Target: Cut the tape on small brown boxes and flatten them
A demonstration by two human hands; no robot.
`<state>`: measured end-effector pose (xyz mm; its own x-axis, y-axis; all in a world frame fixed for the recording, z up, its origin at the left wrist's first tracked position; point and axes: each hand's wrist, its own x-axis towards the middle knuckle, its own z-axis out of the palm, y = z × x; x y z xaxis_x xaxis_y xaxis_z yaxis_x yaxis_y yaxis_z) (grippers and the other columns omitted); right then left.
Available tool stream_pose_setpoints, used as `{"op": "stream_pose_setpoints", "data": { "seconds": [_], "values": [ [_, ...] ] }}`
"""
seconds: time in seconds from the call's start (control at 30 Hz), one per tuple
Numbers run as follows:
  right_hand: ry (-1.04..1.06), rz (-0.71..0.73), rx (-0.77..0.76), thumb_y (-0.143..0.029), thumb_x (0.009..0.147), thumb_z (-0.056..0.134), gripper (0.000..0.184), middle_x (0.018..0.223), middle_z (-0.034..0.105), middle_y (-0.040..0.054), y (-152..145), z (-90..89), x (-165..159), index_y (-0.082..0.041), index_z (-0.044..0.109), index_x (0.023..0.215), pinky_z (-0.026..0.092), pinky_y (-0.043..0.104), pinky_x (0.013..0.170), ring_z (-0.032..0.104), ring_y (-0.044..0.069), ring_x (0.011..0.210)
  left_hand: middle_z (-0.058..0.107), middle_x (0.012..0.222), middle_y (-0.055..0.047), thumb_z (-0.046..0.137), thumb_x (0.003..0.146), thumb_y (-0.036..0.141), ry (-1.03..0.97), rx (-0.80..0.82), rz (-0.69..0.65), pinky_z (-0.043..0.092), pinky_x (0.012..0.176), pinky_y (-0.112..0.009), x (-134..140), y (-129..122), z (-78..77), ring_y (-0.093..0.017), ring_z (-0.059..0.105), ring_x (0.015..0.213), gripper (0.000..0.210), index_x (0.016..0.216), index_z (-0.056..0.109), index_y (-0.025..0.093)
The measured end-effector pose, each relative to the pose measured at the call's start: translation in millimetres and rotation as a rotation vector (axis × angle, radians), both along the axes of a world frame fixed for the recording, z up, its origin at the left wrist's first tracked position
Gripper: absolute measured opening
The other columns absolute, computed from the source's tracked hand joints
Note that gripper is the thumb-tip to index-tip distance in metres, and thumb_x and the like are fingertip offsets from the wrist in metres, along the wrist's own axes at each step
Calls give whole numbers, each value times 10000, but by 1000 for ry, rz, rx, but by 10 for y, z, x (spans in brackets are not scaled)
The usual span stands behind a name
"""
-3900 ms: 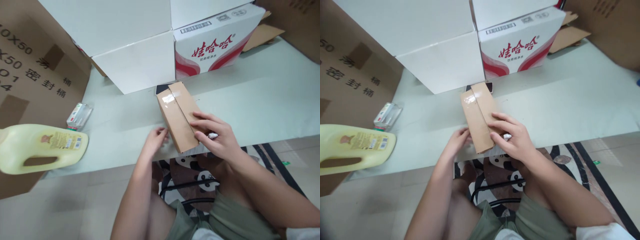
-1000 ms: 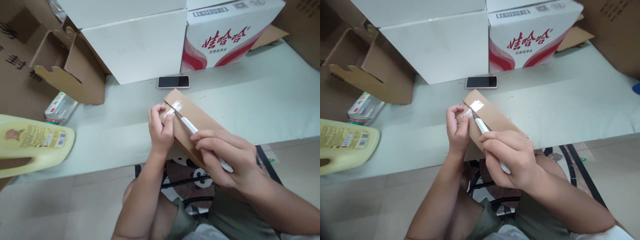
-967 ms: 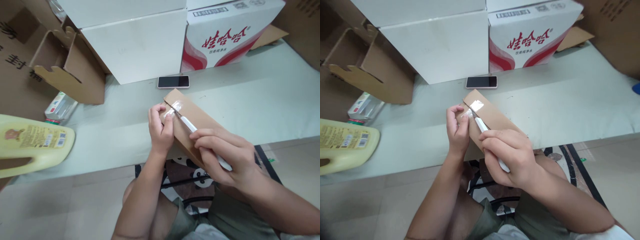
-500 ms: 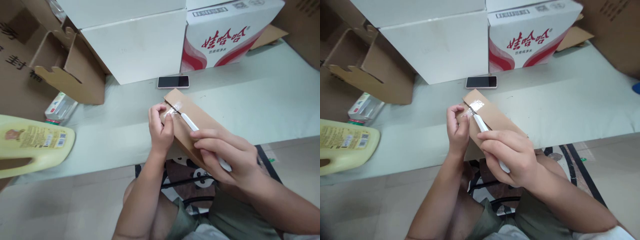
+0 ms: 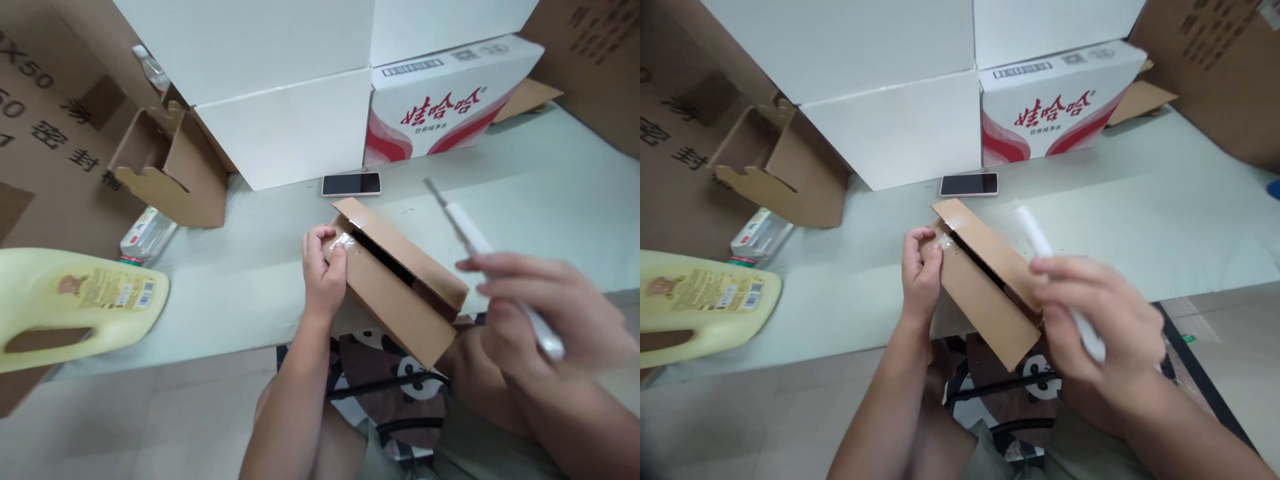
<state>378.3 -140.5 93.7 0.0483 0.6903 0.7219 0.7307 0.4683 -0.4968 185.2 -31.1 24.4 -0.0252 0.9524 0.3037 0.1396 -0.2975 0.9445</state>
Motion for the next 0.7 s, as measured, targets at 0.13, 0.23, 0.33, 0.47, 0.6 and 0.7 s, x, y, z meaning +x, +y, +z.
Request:
{"op": "stream_pose_setpoints", "data": {
  "seconds": [0.13, 0.23, 0.33, 0.47, 0.6, 0.7],
  "values": [
    [-69, -233, -94, -300, 901, 579, 188, 1179, 727, 126, 411, -399, 333, -224, 666, 1049, 582, 444, 843, 715, 280, 1039, 633, 1073, -55, 657, 838, 356, -102, -107, 32, 480, 893, -314, -118, 96, 19, -217, 600, 1037, 202, 997, 617, 237],
    [-120, -318, -425, -388, 942, 463, 344, 1189, 716, 177, 678, -806, 541, -176, 687, 1094, 554, 515, 940, 693, 336, 1108, 650, 1005, -30, 721, 760, 425, -278, -228, 38, 483, 735, -272, -247, 162, 41, -177, 602, 854, 303, 980, 626, 241],
    [-164, -335, -653, -427, 948, 406, 462, 1278, 692, 227, 782, -1064, 644, -126, 707, 1128, 484, 593, 1063, 633, 391, 1245, 665, 949, -16, 760, 697, 438, -421, -297, 114, 477, 677, -259, -393, 212, 85, -158, 601, 768, 351, 950, 624, 235],
    [-150, -333, -768, -506, 950, 402, 484, 1445, 623, 173, 744, -1057, 611, -188, 758, 1029, 268, 747, 1168, 454, 456, 1440, 694, 886, -17, 758, 702, 395, -435, -330, 261, 501, 718, -284, -534, 265, 130, -192, 648, 820, 297, 916, 641, 225],
    [188, 76, -855, -632, 981, 276, 652, 1167, 772, 98, 657, -949, 470, -241, 735, 733, 307, 651, 1206, 584, 396, 1328, 703, 839, -12, 792, 662, 386, -432, -362, 305, 505, 704, -267, -513, 252, 85, -204, 660, 862, 299, 858, 652, 208],
    [484, 366, -763, -714, 963, 300, 628, 1249, 749, 48, 612, -971, 383, -286, 741, 1090, 464, 518, 1139, 645, 324, 1253, 703, 817, -15, 806, 660, 439, -477, -446, 243, 514, 650, -268, -443, 181, 16, -202, 673, 805, 332, 833, 644, 207]
  ]
}}
